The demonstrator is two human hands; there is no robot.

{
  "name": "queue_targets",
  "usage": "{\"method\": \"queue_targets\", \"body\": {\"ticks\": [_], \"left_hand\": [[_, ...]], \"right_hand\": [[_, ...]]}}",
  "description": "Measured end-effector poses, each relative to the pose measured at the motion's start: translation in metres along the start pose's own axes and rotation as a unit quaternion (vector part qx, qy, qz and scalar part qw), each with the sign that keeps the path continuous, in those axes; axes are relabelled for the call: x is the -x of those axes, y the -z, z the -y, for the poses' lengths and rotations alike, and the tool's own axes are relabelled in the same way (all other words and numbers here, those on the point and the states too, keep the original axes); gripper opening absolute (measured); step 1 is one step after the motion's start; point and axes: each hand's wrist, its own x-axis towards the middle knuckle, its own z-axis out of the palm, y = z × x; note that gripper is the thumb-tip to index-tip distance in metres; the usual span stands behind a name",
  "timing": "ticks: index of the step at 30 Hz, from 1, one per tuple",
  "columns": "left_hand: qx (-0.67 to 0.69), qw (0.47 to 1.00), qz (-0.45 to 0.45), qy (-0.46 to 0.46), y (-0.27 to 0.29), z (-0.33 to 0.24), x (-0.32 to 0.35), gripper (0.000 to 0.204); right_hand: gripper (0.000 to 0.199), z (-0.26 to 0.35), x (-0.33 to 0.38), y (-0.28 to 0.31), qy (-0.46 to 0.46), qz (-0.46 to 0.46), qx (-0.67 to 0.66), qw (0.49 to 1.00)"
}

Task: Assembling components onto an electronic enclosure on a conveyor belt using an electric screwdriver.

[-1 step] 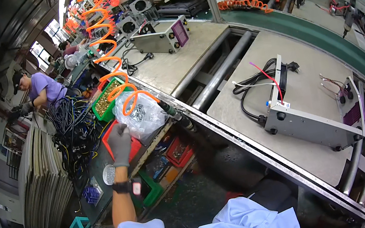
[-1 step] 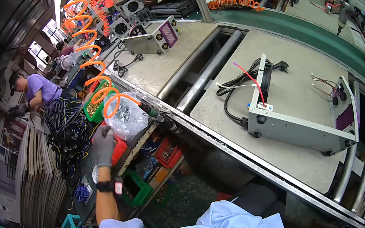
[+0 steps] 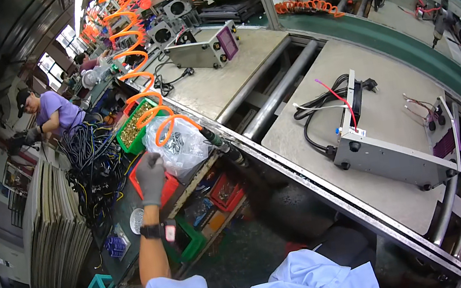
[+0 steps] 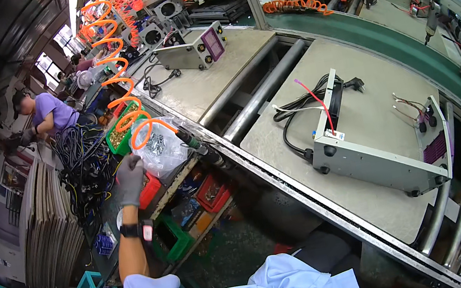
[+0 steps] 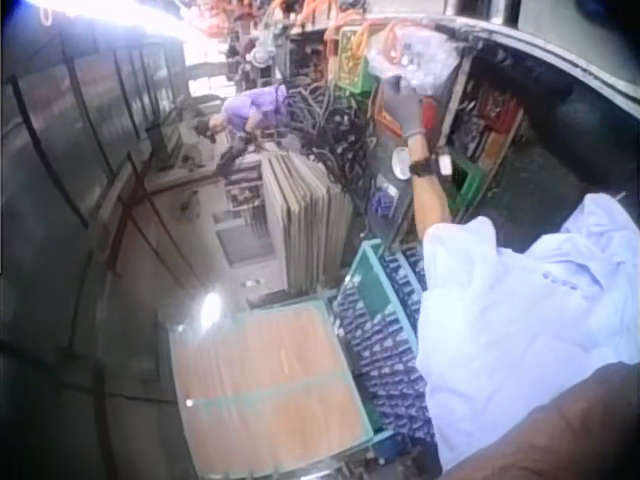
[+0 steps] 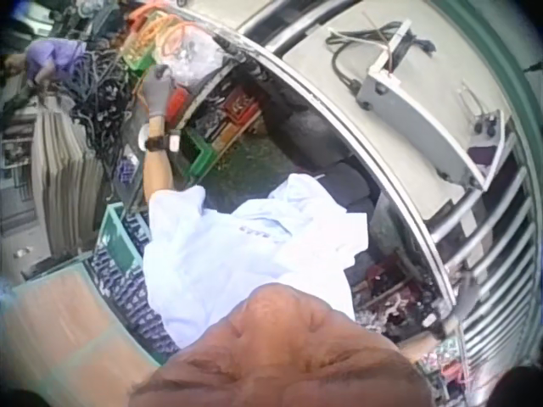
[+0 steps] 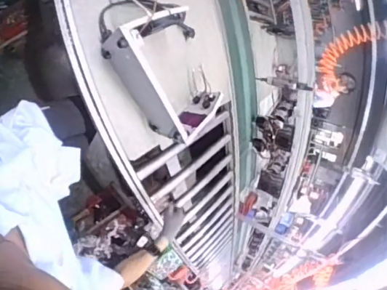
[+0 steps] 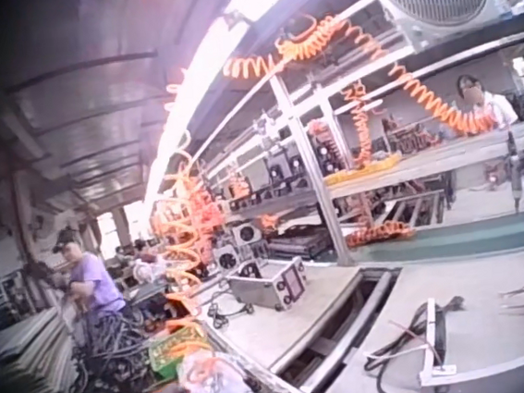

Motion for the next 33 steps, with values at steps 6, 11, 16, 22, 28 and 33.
{"method": "queue_targets", "body": {"ticks": [6, 11, 16, 22, 28, 33], "left_hand": [[0.097, 0.994, -0.023, 0.051, -0.020, 0.015, -0.044, 0.025], [0.073, 0.990, -0.114, -0.028, -0.043, 0.005, 0.002, 0.028], [0.153, 0.988, 0.015, 0.003, -0.101, -0.048, 0.102, 0.018], [0.243, 0.954, 0.174, -0.020, -0.173, -0.132, 0.173, 0.021], [0.198, 0.917, 0.174, -0.300, -0.213, -0.192, 0.182, 0.045], [0.129, 0.925, 0.165, -0.318, -0.255, -0.187, 0.169, 0.039]], "right_hand": [[0.048, 0.234, -0.123, -0.017, 0.054, -0.066, -0.105, 0.991], [0.053, 0.337, -0.189, -0.046, 0.044, 0.051, -0.311, 0.948], [0.045, 0.354, -0.211, -0.060, 0.005, 0.012, -0.231, 0.973], [0.046, 0.368, -0.136, -0.057, 0.040, -0.191, -0.236, 0.952], [0.055, 0.382, -0.025, -0.107, 0.023, -0.407, -0.212, 0.888], [0.057, 0.398, -0.001, -0.139, -0.041, -0.404, -0.287, 0.867]]}}
